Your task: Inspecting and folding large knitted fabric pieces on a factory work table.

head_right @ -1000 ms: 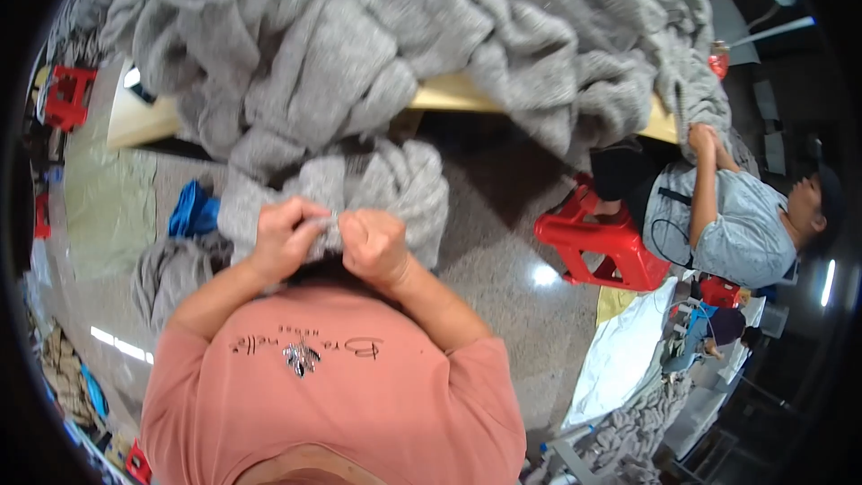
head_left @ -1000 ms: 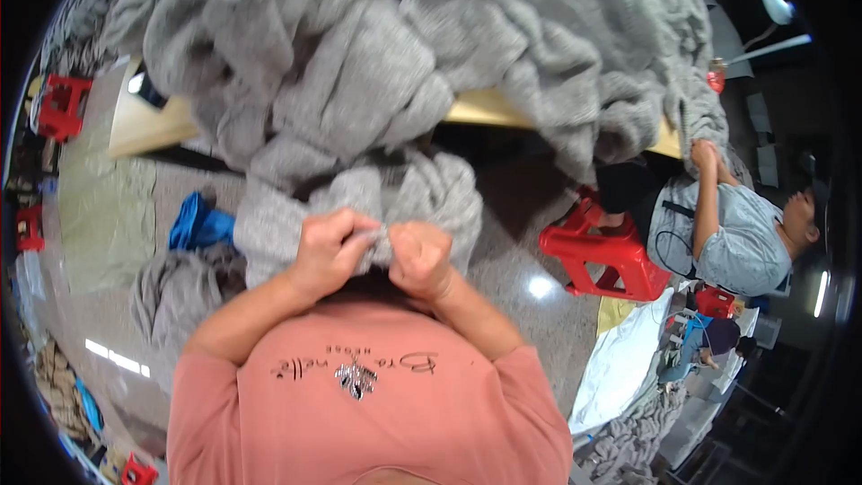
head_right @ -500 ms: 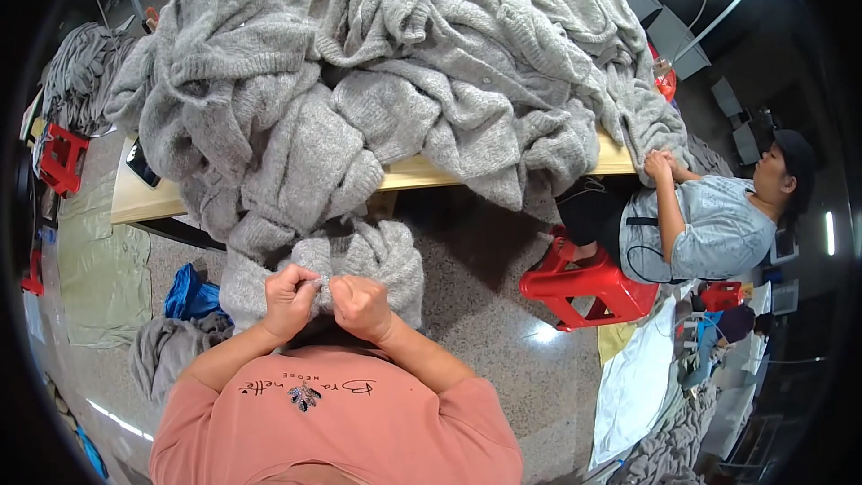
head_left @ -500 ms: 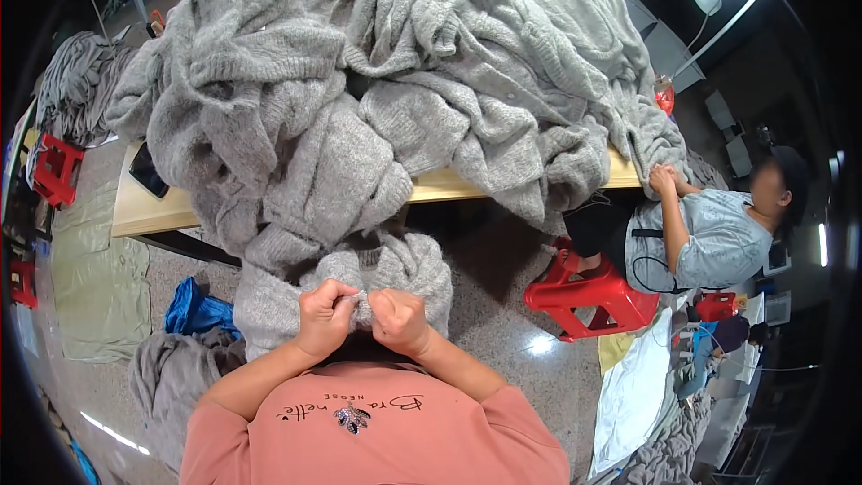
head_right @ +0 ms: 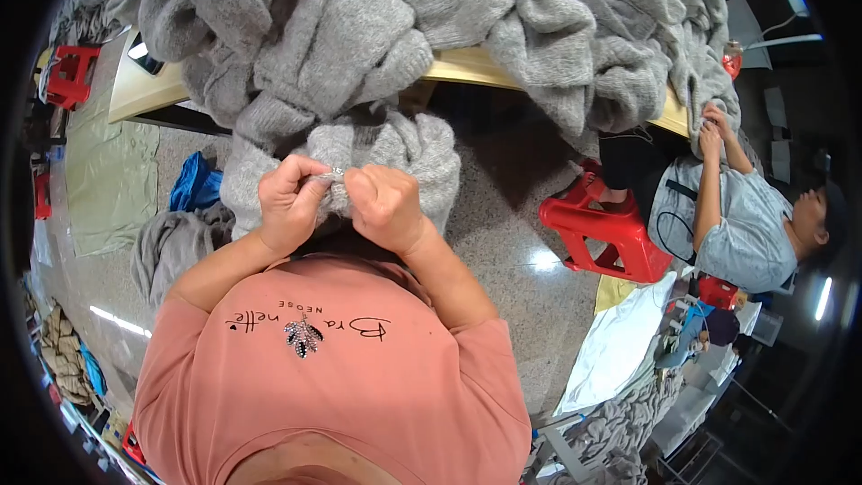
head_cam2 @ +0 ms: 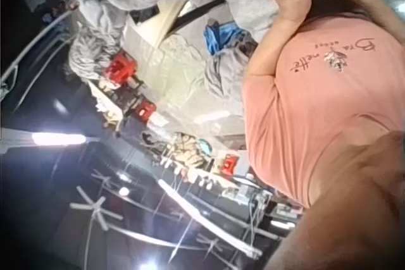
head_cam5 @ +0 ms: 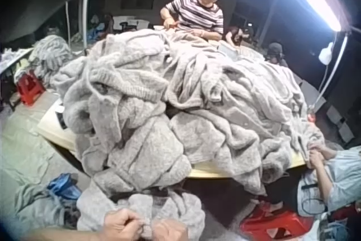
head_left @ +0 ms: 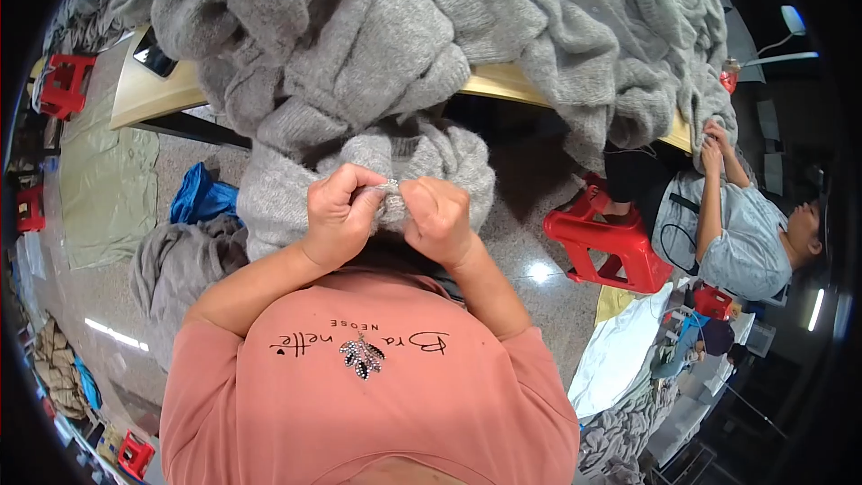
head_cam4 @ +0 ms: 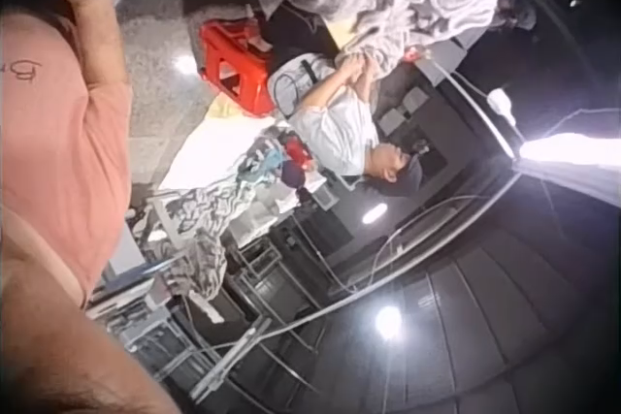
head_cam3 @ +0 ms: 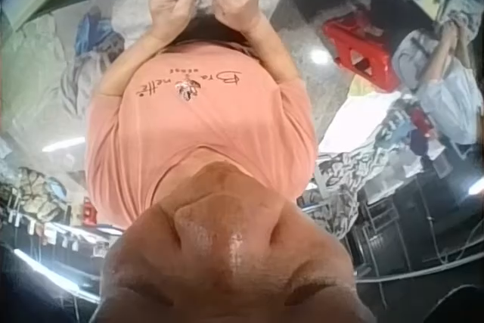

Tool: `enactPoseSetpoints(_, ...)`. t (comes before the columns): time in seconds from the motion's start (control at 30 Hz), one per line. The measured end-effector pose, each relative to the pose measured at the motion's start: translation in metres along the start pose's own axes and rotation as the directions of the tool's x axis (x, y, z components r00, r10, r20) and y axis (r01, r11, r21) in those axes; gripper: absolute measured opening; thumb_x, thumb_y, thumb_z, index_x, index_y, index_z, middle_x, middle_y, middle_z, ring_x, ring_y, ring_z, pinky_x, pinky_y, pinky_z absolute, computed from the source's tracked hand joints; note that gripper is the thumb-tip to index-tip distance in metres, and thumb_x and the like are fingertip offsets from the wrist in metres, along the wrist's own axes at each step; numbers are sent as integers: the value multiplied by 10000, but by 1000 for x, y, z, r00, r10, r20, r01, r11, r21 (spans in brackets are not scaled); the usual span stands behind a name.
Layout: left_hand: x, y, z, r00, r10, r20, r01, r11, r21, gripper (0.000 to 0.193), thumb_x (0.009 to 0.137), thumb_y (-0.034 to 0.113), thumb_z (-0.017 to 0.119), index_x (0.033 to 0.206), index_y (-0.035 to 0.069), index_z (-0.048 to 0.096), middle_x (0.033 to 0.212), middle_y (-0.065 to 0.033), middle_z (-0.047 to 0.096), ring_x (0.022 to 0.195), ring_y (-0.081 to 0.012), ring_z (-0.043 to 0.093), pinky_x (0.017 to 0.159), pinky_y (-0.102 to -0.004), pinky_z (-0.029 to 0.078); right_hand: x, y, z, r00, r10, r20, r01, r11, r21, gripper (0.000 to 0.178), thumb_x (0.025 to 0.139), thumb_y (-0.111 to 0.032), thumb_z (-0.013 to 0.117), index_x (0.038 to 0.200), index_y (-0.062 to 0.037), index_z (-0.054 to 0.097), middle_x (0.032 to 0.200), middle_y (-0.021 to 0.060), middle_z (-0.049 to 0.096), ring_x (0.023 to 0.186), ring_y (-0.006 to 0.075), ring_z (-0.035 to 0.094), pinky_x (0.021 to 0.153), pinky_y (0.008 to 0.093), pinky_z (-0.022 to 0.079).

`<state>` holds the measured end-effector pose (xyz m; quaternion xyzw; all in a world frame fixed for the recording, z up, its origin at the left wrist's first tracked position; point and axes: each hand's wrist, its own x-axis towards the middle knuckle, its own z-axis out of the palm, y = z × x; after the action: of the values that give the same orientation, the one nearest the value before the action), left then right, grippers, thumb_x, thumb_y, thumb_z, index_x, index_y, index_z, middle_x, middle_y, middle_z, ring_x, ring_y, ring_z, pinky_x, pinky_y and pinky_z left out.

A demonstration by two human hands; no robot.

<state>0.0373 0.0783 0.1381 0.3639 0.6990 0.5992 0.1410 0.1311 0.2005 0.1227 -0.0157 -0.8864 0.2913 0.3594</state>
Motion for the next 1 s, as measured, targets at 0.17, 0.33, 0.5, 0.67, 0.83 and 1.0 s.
enactPoseSetpoints(0.17, 9, -12, -4, 939, -277, 202, 311, 937, -159, 25, 768, -4, 585, 789, -14, 577, 626, -11, 562, 574, -54, 478, 519, -218, 398, -12, 8, 3, 976, 185, 113, -204, 960, 192, 346, 520, 77, 470, 849, 24, 565, 694, 143, 565, 563, 269, 561, 518, 298, 451)
enactPoseSetpoints(0.33, 15, -22, -18, 760, -404, 509, 536, 833, -139, 40, 780, 17, 572, 795, -15, 593, 676, 29, 551, 601, -20, 435, 524, -184, 352, -26, 11, 4, 878, 391, 275, -478, 715, 510, 385, 550, 79, 429, 898, 26, 584, 756, 113, 606, 647, 207, 586, 625, 265, 466)
enactPoseSetpoints(0.5, 9, -36, -13, 726, -502, 469, 680, 624, -385, 85, 813, 56, 559, 788, -12, 604, 705, 12, 575, 596, -34, 456, 523, -199, 362, -15, 7, 1, 925, 321, 201, -379, 772, 510, 435, 551, 80, 429, 951, 19, 588, 816, 110, 609, 714, 202, 586, 677, 266, 467)
enactPoseSetpoints(0.67, 8, -25, -9, 759, -483, 437, 647, 637, -420, 66, 811, 31, 558, 788, -16, 599, 702, 12, 573, 603, -37, 467, 531, -202, 370, -19, 5, 2, 917, 335, 218, -397, 825, 401, 437, 569, 77, 435, 980, 23, 573, 844, 112, 607, 748, 201, 587, 692, 269, 464)
enactPoseSetpoints(0.83, 4, -17, -11, 873, -349, 341, 434, 874, -218, 43, 799, 21, 570, 798, -14, 596, 668, 16, 566, 605, -31, 458, 531, -205, 374, -24, 10, 2, 843, 420, 335, -537, 685, 492, 362, 612, 71, 436, 945, 26, 569, 815, 113, 596, 731, 189, 584, 666, 256, 455)
enactPoseSetpoints(1.0, 6, 0, -14, 896, -273, 351, 305, 952, -39, 63, 739, 8, 625, 793, -9, 596, 643, -15, 567, 609, -36, 473, 529, -212, 391, -16, 6, -6, 812, 407, 418, -575, 677, 460, 299, 621, 67, 446, 887, 28, 576, 769, 107, 584, 682, 177, 575, 619, 259, 444)
